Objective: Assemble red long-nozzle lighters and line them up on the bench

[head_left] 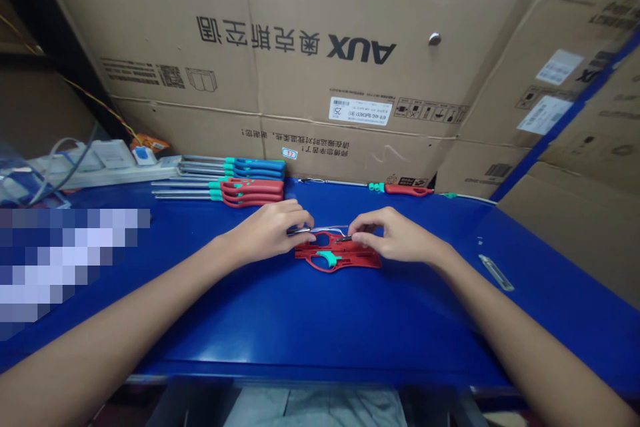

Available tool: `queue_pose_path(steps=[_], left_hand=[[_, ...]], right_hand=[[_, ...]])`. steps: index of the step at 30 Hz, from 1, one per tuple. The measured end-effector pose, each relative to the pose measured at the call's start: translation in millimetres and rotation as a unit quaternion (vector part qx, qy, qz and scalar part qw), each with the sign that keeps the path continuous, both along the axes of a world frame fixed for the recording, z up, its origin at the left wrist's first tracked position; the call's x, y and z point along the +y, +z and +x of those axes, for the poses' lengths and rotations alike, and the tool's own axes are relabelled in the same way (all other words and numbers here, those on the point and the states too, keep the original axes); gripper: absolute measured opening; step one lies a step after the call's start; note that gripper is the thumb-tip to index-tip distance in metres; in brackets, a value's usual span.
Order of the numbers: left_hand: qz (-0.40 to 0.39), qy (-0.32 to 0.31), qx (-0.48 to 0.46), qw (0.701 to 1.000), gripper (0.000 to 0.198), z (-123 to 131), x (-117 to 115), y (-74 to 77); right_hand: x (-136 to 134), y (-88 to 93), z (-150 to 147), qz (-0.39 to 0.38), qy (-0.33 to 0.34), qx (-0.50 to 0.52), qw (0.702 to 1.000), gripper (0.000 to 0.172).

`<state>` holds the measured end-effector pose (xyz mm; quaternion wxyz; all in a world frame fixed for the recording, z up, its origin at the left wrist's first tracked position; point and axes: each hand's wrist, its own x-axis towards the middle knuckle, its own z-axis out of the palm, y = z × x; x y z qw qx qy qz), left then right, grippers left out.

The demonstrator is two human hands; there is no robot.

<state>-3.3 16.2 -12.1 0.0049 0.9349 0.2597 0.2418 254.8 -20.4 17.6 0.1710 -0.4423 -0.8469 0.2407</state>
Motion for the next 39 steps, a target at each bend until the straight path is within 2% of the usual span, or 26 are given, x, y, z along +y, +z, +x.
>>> queue_pose_path(steps=[6,12,26,34,39], left_hand=[[-0.046,-0.020,0.028,0.998,0.020,1,-6,5.1],[-0.090,-0.011,0.039,0.995,0.020,4,-11,8.8],[-0.155,-0.024,0.046,0.987,0.023,4,-8,7.3],[-0.169,-0.010,0.071,0.983,0.020,2,-11,12.3],[-0.146,-0.017,0.066,0.987,0.019,0,-13,12.9]], right_hand=[[0,0.7,0,-0.020,0.020,-0.017,0.999,0.017],[0,0.6,1,-0.039,0.025,-0.024,0.999,0.017],[-2,1.4,0,-0.054,0.046,-0.047,0.996,0.019],[-1,-0.5,0,-0.059,0.053,-0.039,0.996,0.020],[-1,-1.2,0,-0.062,0.055,-0.042,0.996,0.019]])
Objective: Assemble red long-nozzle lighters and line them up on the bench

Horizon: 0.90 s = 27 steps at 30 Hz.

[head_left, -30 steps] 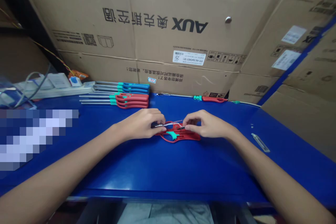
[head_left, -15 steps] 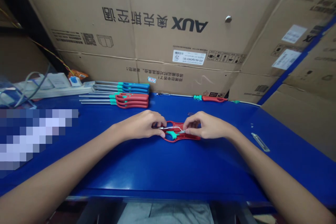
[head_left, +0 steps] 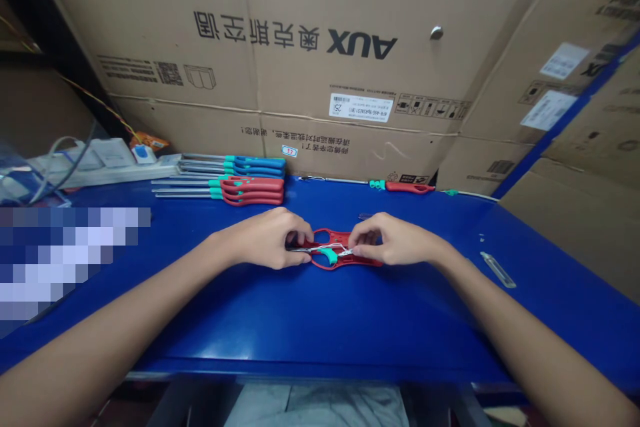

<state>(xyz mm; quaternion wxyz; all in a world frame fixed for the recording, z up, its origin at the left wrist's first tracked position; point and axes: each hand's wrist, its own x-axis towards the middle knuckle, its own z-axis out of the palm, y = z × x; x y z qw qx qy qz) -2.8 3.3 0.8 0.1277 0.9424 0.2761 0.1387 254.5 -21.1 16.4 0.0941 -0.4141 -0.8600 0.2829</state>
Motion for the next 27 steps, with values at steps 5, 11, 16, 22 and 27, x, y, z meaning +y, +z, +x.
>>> queue_pose_path(steps=[5,11,16,22,27], left_hand=[[0.030,-0.009,-0.004,1.000,0.024,7,-4,-4.3],[0.047,-0.006,-0.019,0.999,0.026,17,-9,-14.8],[0.060,0.026,-0.044,0.997,0.026,26,-12,-22.6],[0.026,0.046,-0.024,0.998,0.027,32,-13,-27.3],[0.015,0.041,-0.036,0.998,0.027,31,-12,-28.7]], right_hand=[[-1,-0.2,0,-0.002,0.008,0.000,1.000,0.019],[-2,-1.2,-2,-0.021,0.011,0.004,1.000,0.015],[-2,-2.5,-5,-0.027,0.011,0.001,1.000,0.012],[-4,-1.8,-7,-0.019,0.013,-0.002,1.000,0.012],[-4,-1.3,-7,-0.020,0.019,-0.017,0.999,0.014]])
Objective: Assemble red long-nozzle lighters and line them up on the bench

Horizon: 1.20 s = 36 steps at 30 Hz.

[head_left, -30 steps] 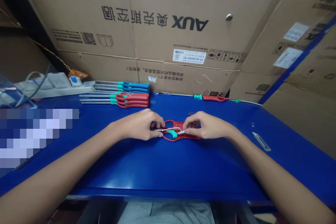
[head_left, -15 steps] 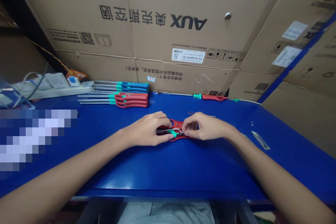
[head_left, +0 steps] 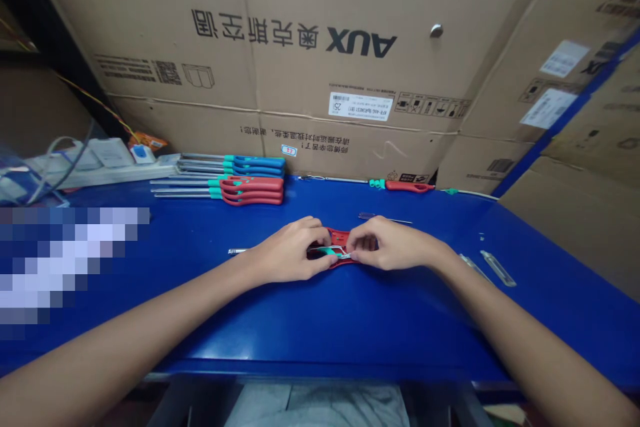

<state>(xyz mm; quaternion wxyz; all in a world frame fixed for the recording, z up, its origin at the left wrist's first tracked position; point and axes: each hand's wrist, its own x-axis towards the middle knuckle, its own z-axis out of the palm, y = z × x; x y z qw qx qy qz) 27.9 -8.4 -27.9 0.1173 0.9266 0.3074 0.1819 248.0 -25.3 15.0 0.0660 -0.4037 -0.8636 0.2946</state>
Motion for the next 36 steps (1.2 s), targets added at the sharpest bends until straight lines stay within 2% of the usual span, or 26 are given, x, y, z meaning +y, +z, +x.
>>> queue_pose_path(steps=[9,15,21,31,36], left_hand=[[-0.002,-0.025,-0.019,0.999,0.021,-2.9,-2.1,2.3],[-0.001,-0.047,-0.036,0.998,0.013,-2.1,-3.9,0.1],[0.004,-0.053,-0.039,0.998,0.015,-1.5,-4.2,-2.8],[0.010,-0.056,-0.029,0.998,0.014,0.3,-4.9,-1.8],[0.004,-0.054,-0.028,0.998,0.015,-0.6,-4.9,-1.8]], right_hand=[[0.8,2.1,0.5,0.026,-0.001,-0.042,0.999,0.018],[0.8,1.5,0.5,0.013,-0.001,-0.025,1.000,0.019],[2.3,-2.6,0.5,-0.026,-0.008,0.003,1.000,0.020],[2.1,-2.7,1.2,-0.006,-0.004,0.003,1.000,0.021],[0.4,-1.4,-1.0,-0.028,-0.017,0.032,0.999,0.020]])
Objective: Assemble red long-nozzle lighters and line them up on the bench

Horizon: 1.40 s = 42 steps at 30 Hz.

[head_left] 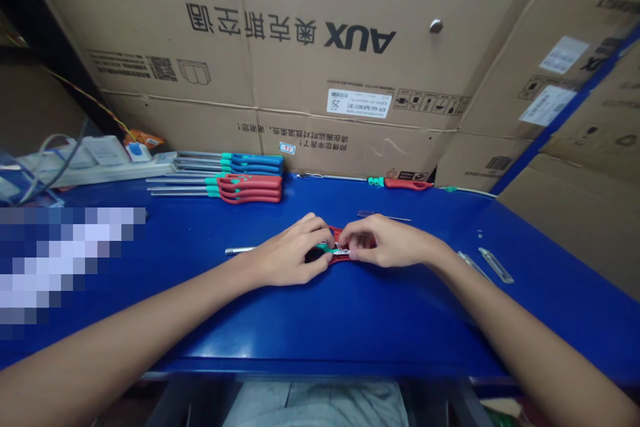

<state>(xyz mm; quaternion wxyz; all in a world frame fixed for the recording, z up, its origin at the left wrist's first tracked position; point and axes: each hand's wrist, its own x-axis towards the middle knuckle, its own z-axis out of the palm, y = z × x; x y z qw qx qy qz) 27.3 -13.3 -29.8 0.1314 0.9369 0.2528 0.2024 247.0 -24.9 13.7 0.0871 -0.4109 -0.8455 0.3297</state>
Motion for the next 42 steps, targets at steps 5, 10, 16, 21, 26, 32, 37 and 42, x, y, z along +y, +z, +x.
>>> queue_pose_path(steps=[5,10,16,21,26,32,37,42], left_hand=[[-0.001,-0.001,0.002,1.000,0.015,-1.8,0.6,0.5],[0.011,-0.006,0.015,1.000,0.017,-3.2,2.0,1.9],[0.026,-0.004,0.036,0.999,0.019,-3.3,2.5,4.3],[0.030,-0.005,0.043,0.999,0.020,-3.8,2.9,4.8],[0.028,-0.001,0.048,0.998,0.019,-3.5,2.9,4.4],[0.029,-0.001,0.053,0.998,0.020,-3.2,2.8,4.9],[0.028,-0.002,0.054,0.998,0.021,-3.1,2.9,5.1],[0.034,-0.002,0.051,0.998,0.019,-3.0,3.6,4.3]], right_hand=[[-0.7,1.7,-2.0,0.007,-0.008,-0.022,1.000,0.011],[-0.1,0.5,-1.7,-0.001,0.003,-0.014,1.000,0.011],[0.1,-2.3,-2.8,-0.010,-0.011,-0.003,1.000,0.009],[0.4,-2.7,-3.6,0.002,-0.014,-0.027,1.000,0.007],[0.7,-2.6,-2.6,0.019,0.003,-0.039,0.999,0.009],[0.4,-2.1,-2.8,0.042,0.011,-0.046,0.998,0.014],[0.2,-2.3,-2.6,0.042,0.010,-0.044,0.998,0.015],[1.0,-3.1,-3.3,0.028,-0.012,-0.045,0.998,0.013]])
